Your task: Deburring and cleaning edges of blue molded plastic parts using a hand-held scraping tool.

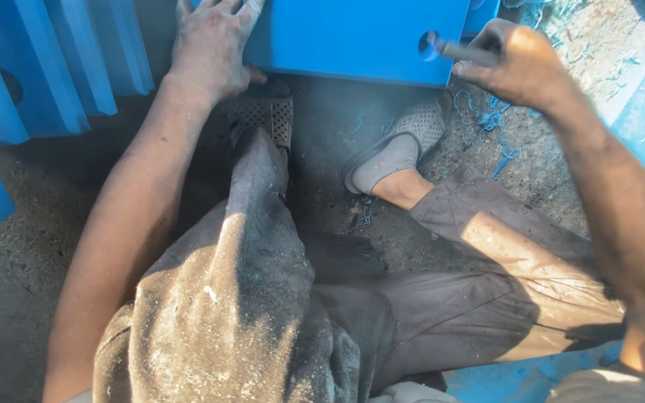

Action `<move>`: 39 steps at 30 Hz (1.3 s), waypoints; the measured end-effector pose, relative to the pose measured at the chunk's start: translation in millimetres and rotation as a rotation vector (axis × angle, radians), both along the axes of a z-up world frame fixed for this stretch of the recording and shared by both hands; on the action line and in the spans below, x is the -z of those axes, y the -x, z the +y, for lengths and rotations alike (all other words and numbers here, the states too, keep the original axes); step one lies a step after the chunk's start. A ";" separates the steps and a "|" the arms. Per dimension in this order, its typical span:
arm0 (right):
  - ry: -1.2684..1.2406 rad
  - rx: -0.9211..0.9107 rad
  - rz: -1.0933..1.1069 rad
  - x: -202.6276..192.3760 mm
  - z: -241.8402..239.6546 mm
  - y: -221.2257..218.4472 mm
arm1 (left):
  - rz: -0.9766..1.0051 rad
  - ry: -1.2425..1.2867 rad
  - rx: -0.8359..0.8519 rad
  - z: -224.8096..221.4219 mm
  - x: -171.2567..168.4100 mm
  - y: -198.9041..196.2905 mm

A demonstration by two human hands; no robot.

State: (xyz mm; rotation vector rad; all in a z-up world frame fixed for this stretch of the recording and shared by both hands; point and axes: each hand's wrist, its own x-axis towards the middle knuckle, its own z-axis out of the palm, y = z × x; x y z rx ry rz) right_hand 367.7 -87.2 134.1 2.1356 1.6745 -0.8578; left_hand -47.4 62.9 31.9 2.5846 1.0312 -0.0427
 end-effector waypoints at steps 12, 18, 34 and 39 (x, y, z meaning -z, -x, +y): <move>-0.612 -0.152 -0.006 68.2 -45.0 62.4 | -0.122 -0.118 -0.034 -26.4 -15.2 4.1; -0.658 -0.022 0.076 52.3 -53.0 129.3 | -0.042 -0.271 -0.018 32.5 -23.0 27.2; -0.818 0.141 -0.152 132.8 37.4 -59.0 | -0.215 -0.005 0.001 -87.0 -30.2 -23.0; -0.662 0.027 -0.032 70.9 40.8 -58.7 | -0.107 -0.077 0.061 -70.0 -19.9 -18.5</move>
